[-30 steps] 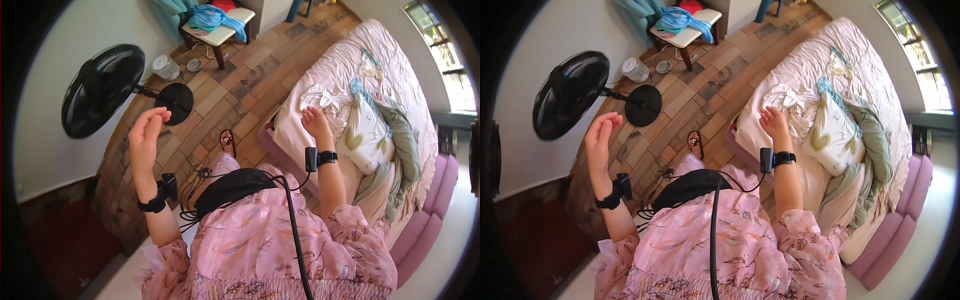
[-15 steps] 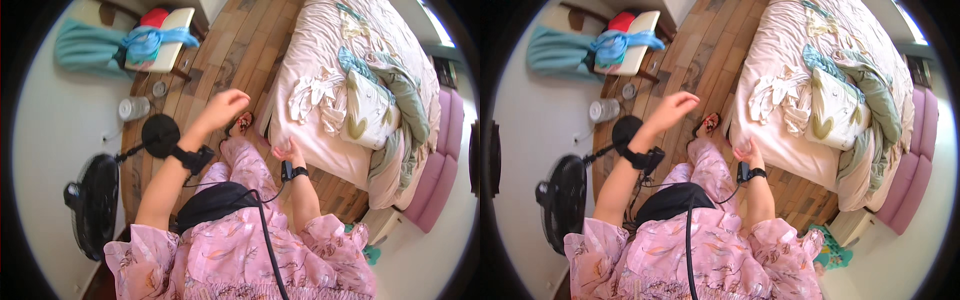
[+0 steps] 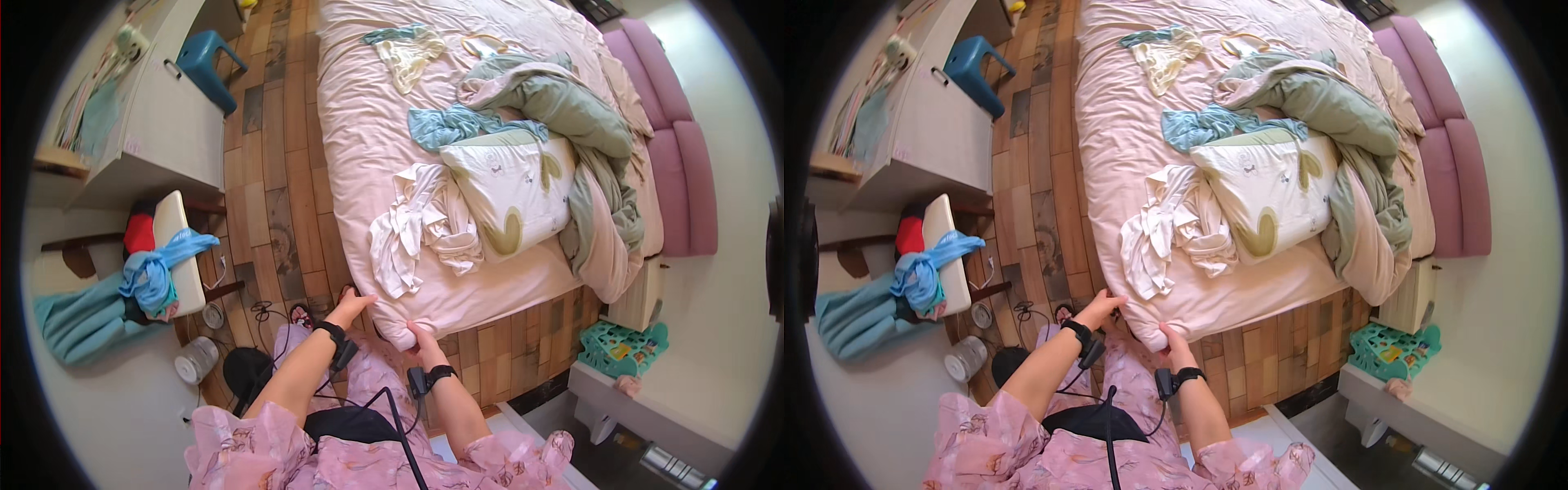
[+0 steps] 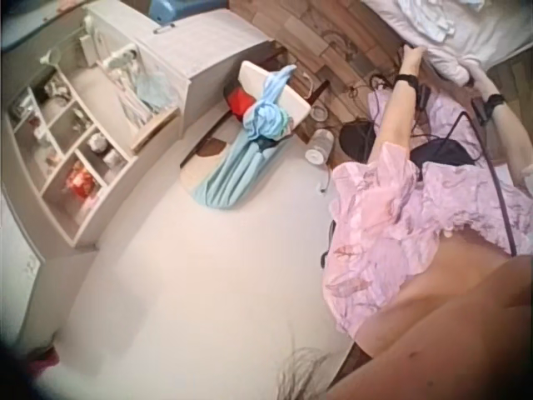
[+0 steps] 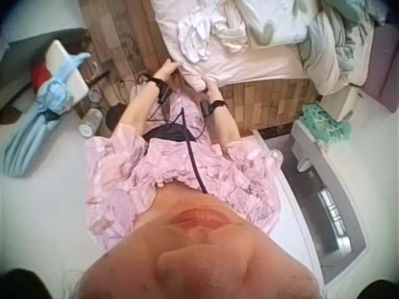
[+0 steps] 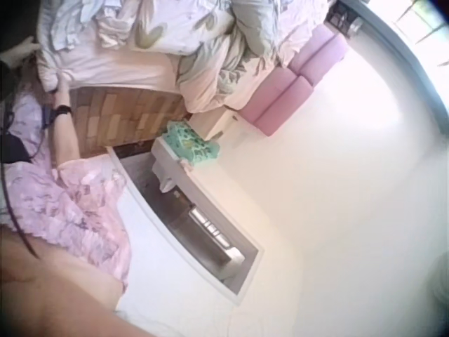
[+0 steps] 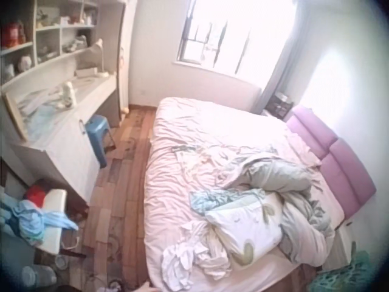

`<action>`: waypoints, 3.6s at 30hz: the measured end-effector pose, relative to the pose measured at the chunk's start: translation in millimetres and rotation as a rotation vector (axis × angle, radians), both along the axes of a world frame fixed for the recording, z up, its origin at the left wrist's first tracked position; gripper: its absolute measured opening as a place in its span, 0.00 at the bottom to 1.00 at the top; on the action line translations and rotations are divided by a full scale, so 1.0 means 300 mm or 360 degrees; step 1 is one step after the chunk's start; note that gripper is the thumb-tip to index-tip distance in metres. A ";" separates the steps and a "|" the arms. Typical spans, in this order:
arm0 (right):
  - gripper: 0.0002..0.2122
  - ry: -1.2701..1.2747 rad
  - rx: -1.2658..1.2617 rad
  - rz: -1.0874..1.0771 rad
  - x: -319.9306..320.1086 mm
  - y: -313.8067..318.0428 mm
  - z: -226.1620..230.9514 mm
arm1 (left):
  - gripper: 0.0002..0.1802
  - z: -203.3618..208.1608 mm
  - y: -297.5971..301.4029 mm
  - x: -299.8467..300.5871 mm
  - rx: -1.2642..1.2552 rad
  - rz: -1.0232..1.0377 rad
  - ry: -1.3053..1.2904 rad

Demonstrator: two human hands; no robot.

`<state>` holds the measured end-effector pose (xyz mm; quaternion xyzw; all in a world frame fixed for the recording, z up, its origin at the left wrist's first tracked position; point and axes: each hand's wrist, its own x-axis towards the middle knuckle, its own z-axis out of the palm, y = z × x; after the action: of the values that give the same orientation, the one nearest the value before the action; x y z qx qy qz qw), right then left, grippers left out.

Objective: Folding various pieces of baby clothing and towels on a bed and a chair.

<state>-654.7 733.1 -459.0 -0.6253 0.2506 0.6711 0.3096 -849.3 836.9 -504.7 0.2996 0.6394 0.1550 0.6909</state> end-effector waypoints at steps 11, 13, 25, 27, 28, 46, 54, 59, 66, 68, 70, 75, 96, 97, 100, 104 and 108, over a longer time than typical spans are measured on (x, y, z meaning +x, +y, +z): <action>0.22 -0.0452 0.0480 -0.0043 0.046 -0.141 0.068 | 0.16 0.250 0.043 0.148 -0.0129 -0.0565 -0.0297; 0.21 -0.0836 0.0462 0.0102 -0.006 -0.248 0.093 | 0.21 0.278 0.000 0.108 -0.0039 -0.0877 -0.0336; 0.22 -0.1233 0.0296 0.0590 -0.020 -0.274 0.035 | 0.15 0.133 -0.022 -0.006 -0.0159 -0.0940 -0.0375; 0.24 -0.0489 -0.0156 0.1510 0.059 -0.100 0.189 | 0.12 0.206 0.081 -0.120 -0.0293 -0.1145 -0.0072; 0.23 -0.0545 -0.0133 0.1803 0.102 -0.033 0.229 | 0.11 0.236 0.130 -0.154 -0.0354 -0.0885 0.0001; 0.06 -0.0741 0.1021 0.1504 -0.095 0.743 0.536 | 0.12 0.758 0.630 -0.390 0.0321 -0.0368 -0.0019; 0.09 -0.0175 0.1524 0.1416 -0.115 0.963 1.270 | 0.19 0.965 0.820 -0.166 0.1114 -0.1645 -0.0590; 0.18 -0.1015 0.1805 0.1550 -0.124 1.063 1.449 | 0.09 1.199 1.147 -0.307 0.1523 -0.1140 -0.0360; 0.11 -0.2479 0.1490 0.1854 -0.237 1.349 1.528 | 0.08 1.680 1.495 -0.548 0.2073 -0.0769 -0.0173; 0.11 -0.2696 0.1434 0.1792 -0.230 1.463 1.534 | 0.09 1.731 1.601 -0.612 0.2226 -0.0624 -0.0101; 0.09 -0.2834 0.1214 0.1815 -0.207 1.574 1.536 | 0.09 1.779 1.686 -0.648 0.2248 -0.0438 -0.0051; 0.10 -0.2943 0.1266 0.1961 -0.094 1.854 1.435 | 0.11 1.834 1.977 -0.782 0.2234 0.0112 0.0181; 0.04 -0.2961 0.1755 0.1430 0.509 2.966 1.348 | 0.12 1.949 3.261 -0.922 0.1830 0.1443 -0.0540; 0.04 -0.2990 0.1753 0.1374 0.518 3.009 1.348 | 0.11 1.932 3.333 -0.888 0.1803 0.1403 -0.0521; 0.08 -0.1434 0.2108 0.0221 0.534 3.121 1.430 | 0.11 1.956 3.531 -0.715 0.1783 0.1358 -0.0571; 0.08 -0.1324 0.2263 0.0046 0.696 3.426 1.554 | 0.12 1.993 3.877 -0.548 0.1639 0.1152 -0.0576; 0.11 -0.1858 0.2223 -0.0246 1.059 3.585 1.673 | 0.12 2.146 4.152 -0.256 0.1640 0.0806 -0.0763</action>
<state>-337.1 1808.6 42.8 -0.5172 -0.3677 0.2248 0.7394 -926.1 2082.3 139.1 0.3904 0.3607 0.6656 0.5239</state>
